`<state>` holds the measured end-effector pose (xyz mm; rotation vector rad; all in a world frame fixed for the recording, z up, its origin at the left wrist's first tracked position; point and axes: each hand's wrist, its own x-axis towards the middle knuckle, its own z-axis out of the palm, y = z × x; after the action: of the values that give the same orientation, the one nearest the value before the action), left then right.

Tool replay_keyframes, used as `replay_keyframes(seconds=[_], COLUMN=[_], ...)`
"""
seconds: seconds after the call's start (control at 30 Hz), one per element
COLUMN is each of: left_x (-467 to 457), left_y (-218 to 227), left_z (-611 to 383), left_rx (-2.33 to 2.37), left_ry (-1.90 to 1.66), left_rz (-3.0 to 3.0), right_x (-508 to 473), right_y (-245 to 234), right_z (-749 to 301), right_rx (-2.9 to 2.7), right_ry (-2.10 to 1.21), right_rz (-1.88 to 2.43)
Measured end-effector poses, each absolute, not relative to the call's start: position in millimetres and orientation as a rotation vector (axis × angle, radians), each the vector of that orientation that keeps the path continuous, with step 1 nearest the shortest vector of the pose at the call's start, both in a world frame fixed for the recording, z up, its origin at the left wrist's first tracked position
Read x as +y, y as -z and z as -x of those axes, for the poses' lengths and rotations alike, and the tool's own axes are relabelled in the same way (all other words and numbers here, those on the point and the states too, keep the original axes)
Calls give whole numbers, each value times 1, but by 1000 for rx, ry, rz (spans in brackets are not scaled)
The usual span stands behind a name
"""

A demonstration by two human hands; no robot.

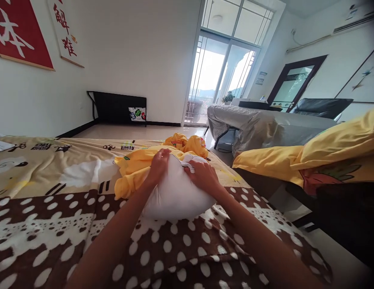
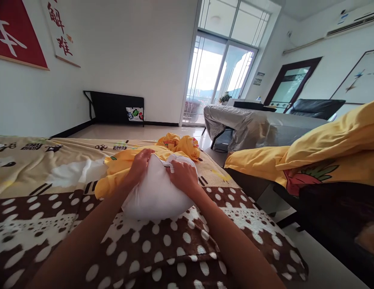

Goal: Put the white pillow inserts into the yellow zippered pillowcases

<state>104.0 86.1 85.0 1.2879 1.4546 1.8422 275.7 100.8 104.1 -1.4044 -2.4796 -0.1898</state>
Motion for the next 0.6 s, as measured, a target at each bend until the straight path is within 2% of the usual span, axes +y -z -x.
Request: replay_keyframes(seconds=[0.1,0.27,0.43,0.6], left_x=[52,28,42,52], left_y=[-89,-64,-40,-41], left_z=[-78,-57,-59,-62], left_rx=[1640,1901,2179,2259], left_ry=[-1776,-1035,-904,-903], left_rz=[-1492,-2051,-2142,-2087], right_x=[106,108,96,84], right_y=[-106,-111,-116,-119], right_z=[-275,-267,-261,-251], right_rx=[-2501,-2528,-2604,-2664], right_ry=[160,150,246,331], right_rz=[1363,1344,1325,1287])
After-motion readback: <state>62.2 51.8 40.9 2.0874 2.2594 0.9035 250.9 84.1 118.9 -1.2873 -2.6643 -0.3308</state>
